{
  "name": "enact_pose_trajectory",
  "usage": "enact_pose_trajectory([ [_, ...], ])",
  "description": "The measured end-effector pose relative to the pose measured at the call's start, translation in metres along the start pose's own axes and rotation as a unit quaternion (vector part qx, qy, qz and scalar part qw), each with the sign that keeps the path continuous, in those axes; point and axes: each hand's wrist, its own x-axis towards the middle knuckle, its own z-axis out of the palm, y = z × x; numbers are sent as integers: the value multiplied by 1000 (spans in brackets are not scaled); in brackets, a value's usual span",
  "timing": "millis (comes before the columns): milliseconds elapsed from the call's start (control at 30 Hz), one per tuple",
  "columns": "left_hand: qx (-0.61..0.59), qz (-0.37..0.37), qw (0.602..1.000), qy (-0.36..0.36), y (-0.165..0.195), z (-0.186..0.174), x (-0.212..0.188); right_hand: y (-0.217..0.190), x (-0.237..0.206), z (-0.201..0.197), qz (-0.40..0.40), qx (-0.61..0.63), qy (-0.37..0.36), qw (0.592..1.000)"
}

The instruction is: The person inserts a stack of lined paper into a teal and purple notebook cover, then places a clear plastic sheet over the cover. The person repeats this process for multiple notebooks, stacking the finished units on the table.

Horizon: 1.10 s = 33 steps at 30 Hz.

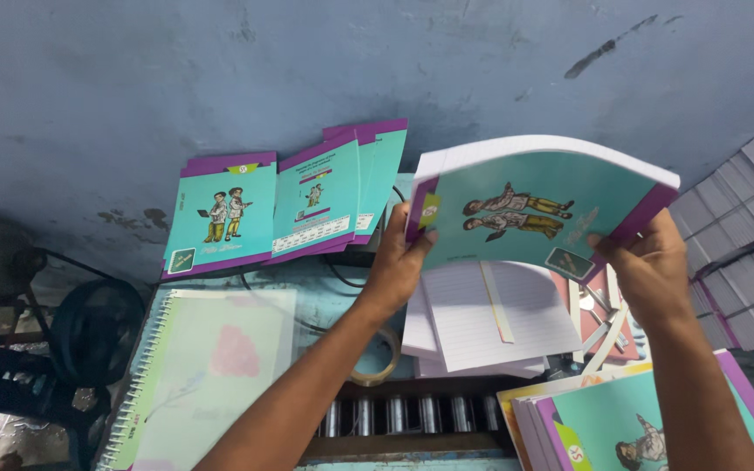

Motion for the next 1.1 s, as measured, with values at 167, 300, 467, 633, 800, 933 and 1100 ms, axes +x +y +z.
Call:
enact_pose_trajectory([
  [167, -8, -3, 1000, -4, -13, 1, -9, 20, -9, 0, 18, 35, 20, 999],
  [300, 1, 4, 1000, 3, -10, 1, -4, 23, -8, -2, 41, 0, 35, 999],
  [467, 44, 5, 998, 35, 2, 4, 3, 31, -1, -5, 34, 41, 40, 998],
  [633, -15, 47, 997, 62, 13, 11, -4, 52, 0, -11, 48, 108, 56, 991],
  [800, -35, 6, 999, 34, 15, 8, 4, 67, 8, -20, 84, 174, 63, 979],
  [933, 93, 48, 993, 62, 9, 6, 8, 69, 11, -19, 58, 98, 53, 992],
  [1100, -47, -20, 997, 51, 4, 9, 13, 60, 10, -10, 53, 167, 58, 983],
])
